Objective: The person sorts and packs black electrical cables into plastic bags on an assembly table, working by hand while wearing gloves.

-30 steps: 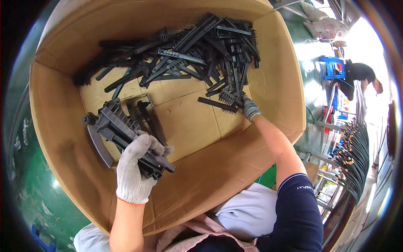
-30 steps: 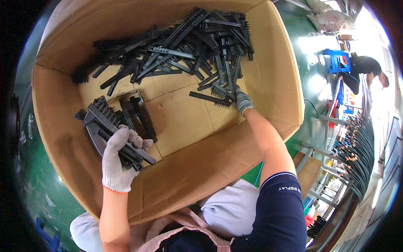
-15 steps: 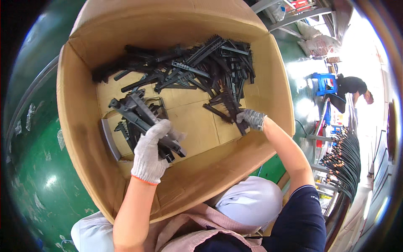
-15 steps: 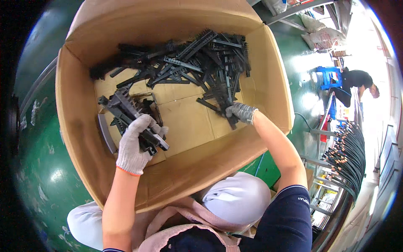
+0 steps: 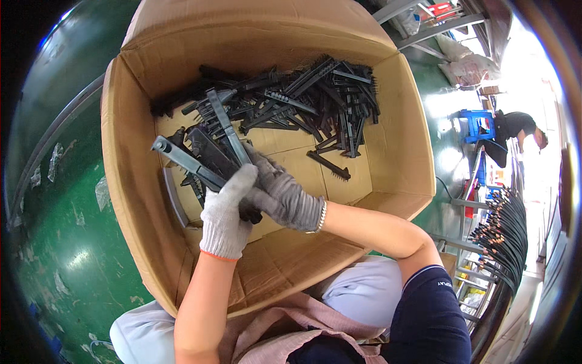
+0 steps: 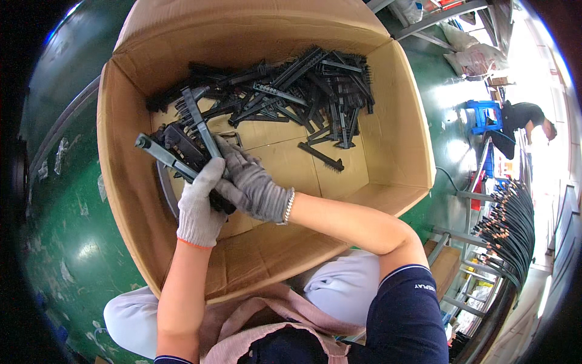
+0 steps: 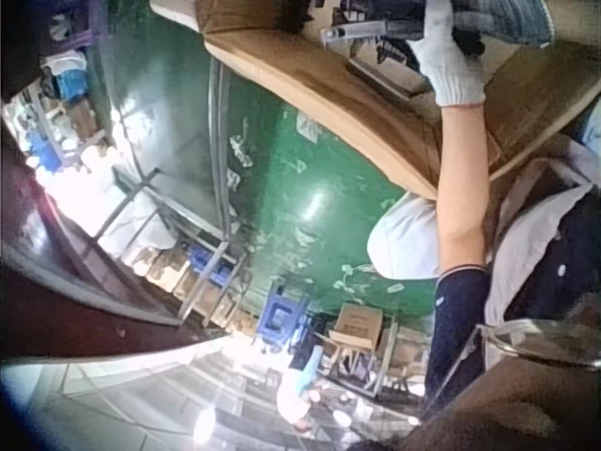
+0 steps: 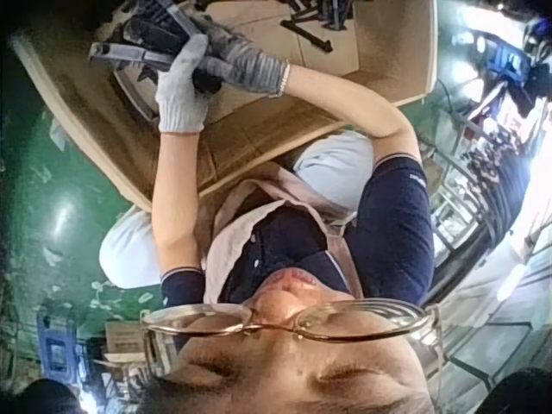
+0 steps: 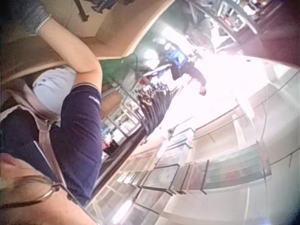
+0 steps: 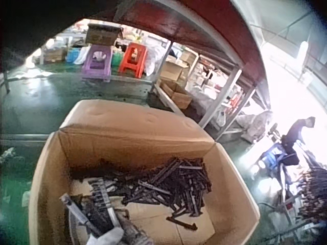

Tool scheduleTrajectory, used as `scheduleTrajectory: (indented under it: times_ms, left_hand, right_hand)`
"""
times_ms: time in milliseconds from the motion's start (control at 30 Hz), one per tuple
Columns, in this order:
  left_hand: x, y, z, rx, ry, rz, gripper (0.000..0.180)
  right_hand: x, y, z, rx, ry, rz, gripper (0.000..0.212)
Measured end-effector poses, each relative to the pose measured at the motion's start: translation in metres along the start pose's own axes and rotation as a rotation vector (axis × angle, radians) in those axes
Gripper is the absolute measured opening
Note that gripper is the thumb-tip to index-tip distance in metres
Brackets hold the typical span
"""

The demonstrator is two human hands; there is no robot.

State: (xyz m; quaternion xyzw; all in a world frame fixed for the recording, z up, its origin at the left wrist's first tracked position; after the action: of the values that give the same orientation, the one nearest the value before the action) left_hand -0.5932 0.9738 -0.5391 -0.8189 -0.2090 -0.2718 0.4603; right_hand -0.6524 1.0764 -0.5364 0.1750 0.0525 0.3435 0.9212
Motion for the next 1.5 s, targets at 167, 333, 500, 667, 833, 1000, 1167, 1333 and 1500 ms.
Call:
scheduleTrajectory:
  times_ms: [167,333,500,667,833,1000,1167,1333,1500]
  left_hand:
    - [-0.001,-0.002,0.010,-0.149,0.050,-0.028,0.030]
    - [-0.007,-0.003,0.005,-0.309,0.017,-0.098,0.028]
    - [-0.013,-0.001,-0.005,-0.171,-0.071,-0.044,0.031]
    - [-0.013,0.011,-0.008,-0.119,-0.086,-0.049,0.030]
    - [-0.014,0.009,-0.002,-0.149,-0.054,-0.060,0.032]
    - [-0.015,0.013,-0.001,-0.129,-0.020,-0.033,0.036]
    - [-0.017,0.014,-0.003,-0.096,-0.039,-0.048,0.035]
    - [-0.013,0.008,-0.008,-0.081,-0.054,-0.014,0.033]
    - [-0.017,0.030,-0.021,0.034,-0.144,-0.043,0.030]
  right_hand:
    - [0.023,0.006,0.000,0.858,0.123,0.203,0.081]
    - [0.025,0.017,-0.022,0.430,0.124,0.214,0.080]
    - [0.012,0.089,-0.152,0.951,-0.188,0.135,0.045]
    - [0.033,0.110,-0.236,1.258,-0.529,0.368,0.028]
    - [0.041,0.128,-0.254,1.139,-0.472,0.296,0.023]
    - [0.013,0.169,-0.180,0.958,-0.504,-0.041,0.049]
    - [-0.010,0.197,-0.157,1.057,-0.477,-0.071,0.053]
    - [-0.030,0.180,-0.185,1.222,-0.119,0.008,0.041]
    - [-0.068,0.170,-0.161,1.152,-0.365,0.077,0.034]
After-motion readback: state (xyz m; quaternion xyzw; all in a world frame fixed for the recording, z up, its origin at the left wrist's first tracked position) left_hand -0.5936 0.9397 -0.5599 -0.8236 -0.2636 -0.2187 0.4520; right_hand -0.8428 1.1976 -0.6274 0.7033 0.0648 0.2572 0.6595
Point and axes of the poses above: each hand's wrist, its own x-axis away from the middle knuckle, its own y-axis out of the back of the hand, z = x × y, the point moved 4 cm from there along -x, towards the middle knuckle, and after that the axes turned 2 degrees about -y, right-handed, at the moved point
